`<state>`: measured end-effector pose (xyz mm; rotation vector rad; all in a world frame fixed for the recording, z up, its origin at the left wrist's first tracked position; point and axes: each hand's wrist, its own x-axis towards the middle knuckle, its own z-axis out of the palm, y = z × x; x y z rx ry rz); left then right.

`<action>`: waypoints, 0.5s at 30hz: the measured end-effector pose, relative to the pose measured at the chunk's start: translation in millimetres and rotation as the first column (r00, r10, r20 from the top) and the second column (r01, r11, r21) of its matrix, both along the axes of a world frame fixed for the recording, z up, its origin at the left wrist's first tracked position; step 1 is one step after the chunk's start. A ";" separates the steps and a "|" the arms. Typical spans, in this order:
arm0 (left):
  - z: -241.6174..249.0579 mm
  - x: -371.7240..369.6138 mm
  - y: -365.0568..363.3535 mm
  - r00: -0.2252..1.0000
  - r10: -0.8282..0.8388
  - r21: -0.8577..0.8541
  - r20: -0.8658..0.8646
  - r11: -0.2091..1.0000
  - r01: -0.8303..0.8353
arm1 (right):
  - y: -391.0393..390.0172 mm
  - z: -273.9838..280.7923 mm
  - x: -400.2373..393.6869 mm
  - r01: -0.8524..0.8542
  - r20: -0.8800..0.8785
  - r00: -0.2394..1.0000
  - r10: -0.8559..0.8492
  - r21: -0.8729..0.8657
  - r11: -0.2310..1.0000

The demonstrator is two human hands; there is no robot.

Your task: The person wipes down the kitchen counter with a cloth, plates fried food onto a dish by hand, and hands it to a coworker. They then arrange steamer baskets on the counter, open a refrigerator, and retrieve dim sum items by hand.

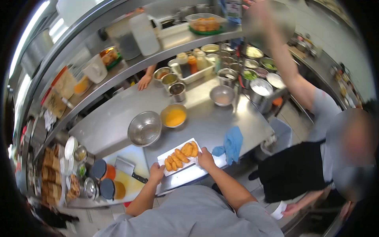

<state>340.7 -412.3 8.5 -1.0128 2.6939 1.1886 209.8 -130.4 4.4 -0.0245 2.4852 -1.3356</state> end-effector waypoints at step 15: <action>20.5 44.6 14.2 0.906 -0.385 0.854 -0.174 0.398 0.333 | 50.2 28.2 230.9 0.654 -0.053 0.747 -0.663 -0.123 0.746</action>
